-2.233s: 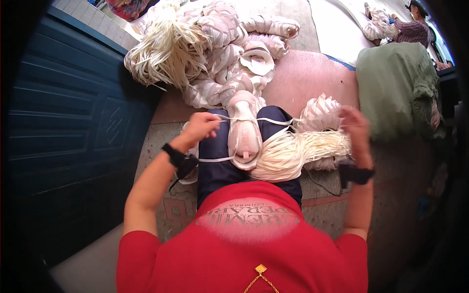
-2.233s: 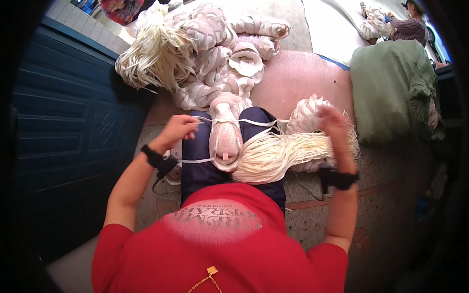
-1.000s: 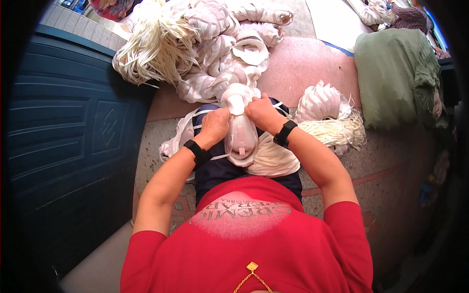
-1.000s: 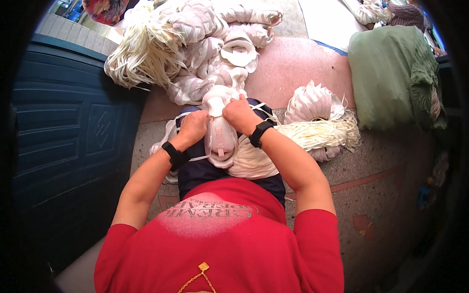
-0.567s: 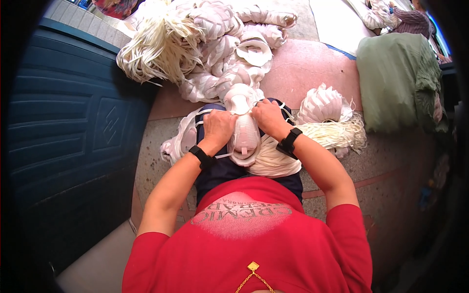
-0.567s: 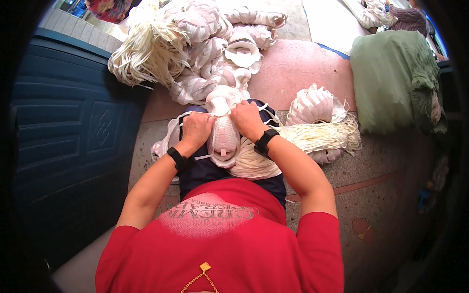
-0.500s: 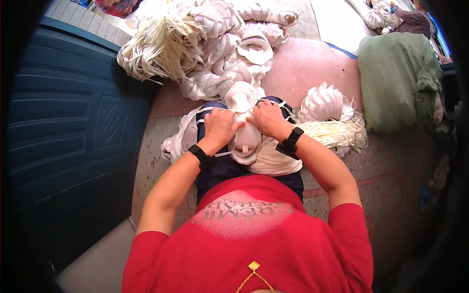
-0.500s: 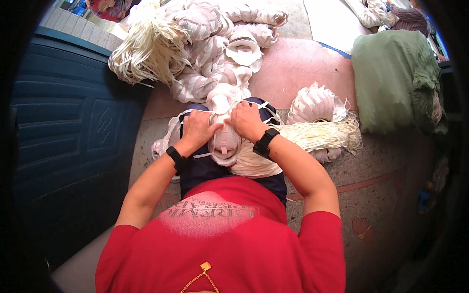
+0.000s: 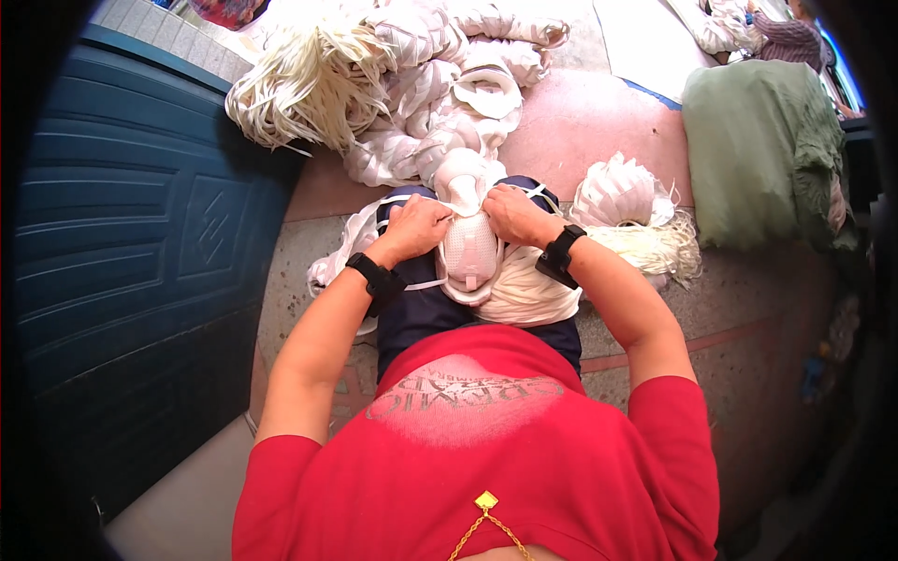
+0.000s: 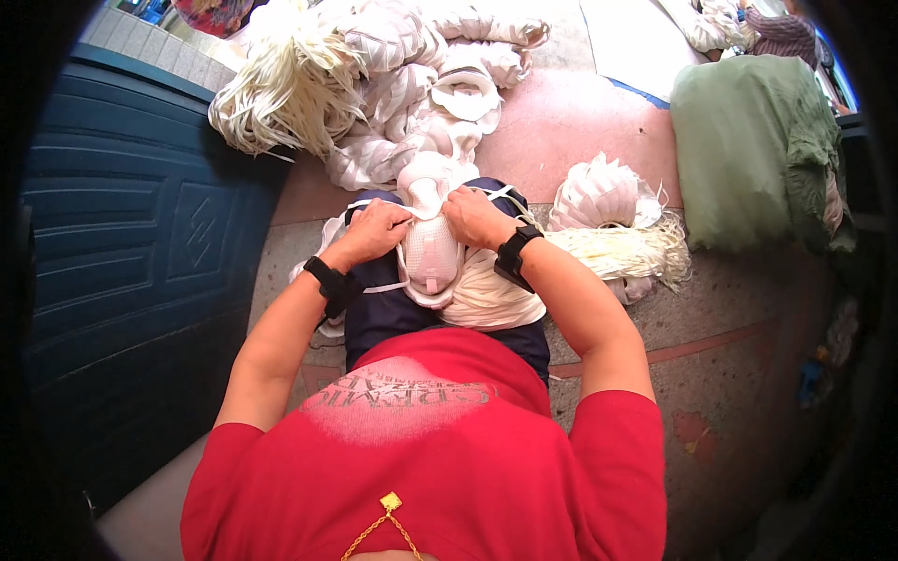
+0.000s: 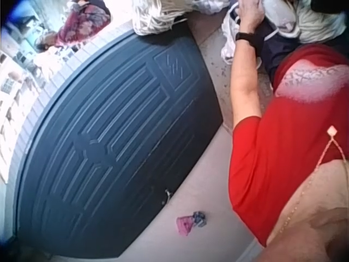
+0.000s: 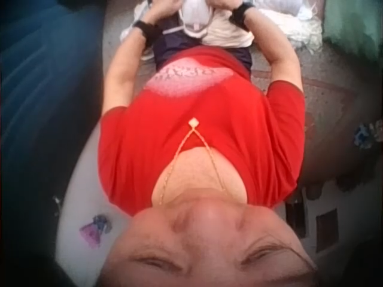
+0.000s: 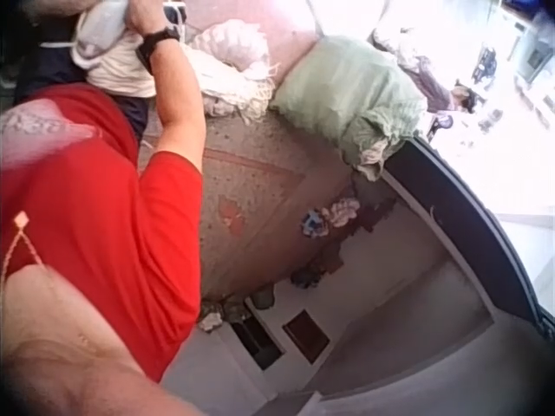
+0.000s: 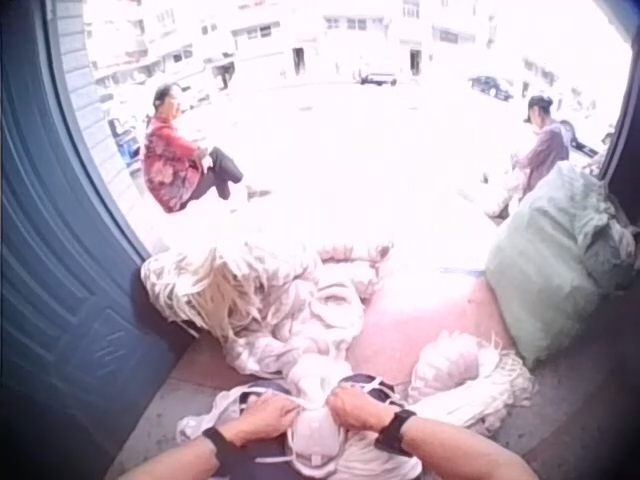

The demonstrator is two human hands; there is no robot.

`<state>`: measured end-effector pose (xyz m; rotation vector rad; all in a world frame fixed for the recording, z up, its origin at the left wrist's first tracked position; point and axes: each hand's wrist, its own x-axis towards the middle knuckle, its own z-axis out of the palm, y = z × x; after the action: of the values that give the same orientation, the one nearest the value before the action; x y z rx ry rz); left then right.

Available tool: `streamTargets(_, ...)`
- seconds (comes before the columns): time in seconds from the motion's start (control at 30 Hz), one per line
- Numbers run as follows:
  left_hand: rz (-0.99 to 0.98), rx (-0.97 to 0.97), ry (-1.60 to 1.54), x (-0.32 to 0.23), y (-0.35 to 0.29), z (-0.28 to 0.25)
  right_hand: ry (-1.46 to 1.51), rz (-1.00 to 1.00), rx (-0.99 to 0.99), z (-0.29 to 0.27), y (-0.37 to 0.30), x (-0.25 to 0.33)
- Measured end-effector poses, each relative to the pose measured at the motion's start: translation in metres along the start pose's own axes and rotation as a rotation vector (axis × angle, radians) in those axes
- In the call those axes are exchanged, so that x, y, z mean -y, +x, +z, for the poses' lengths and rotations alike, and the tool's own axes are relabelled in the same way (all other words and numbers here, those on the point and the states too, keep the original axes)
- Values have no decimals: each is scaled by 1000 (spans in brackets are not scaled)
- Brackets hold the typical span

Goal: Threading and lacing white shoe components by hand in a workshop.

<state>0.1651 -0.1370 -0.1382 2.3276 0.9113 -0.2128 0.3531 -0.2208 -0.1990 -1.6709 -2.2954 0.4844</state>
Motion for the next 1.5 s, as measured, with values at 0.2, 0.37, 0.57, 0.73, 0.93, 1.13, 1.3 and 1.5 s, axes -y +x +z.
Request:
streamTargets(0.2, -4, -109, 66, -3, -1, 7, 127, -11, -59, 0, -4, -3)
streamTargets(0.37, 90, -421, 288, -36, 3, 17, 138, 9, -96, 5, -5, -4)
streamTargets(0.57, 34, -342, 335, -37, 19, 39, 51, 5, -43, -7, -3, 2)
streamTargets(0.73, 129, -393, 395, -31, 18, 47, 85, -18, 0, -6, -3, -4)
streamTargets(0.93, 264, -427, 566, -43, 24, 50, 176, -72, -23, -7, 2, -7)
streamTargets(1.13, 303, -420, 660, -46, 22, 47, 236, 71, -68, -3, 0, -4)
streamTargets(1.3, 198, -315, 438, -45, 1, 15, 399, 80, -442, -15, -13, 37)
streamTargets(1.5, -216, 222, -634, -17, -4, -37, 520, 119, -293, -17, -7, 65)
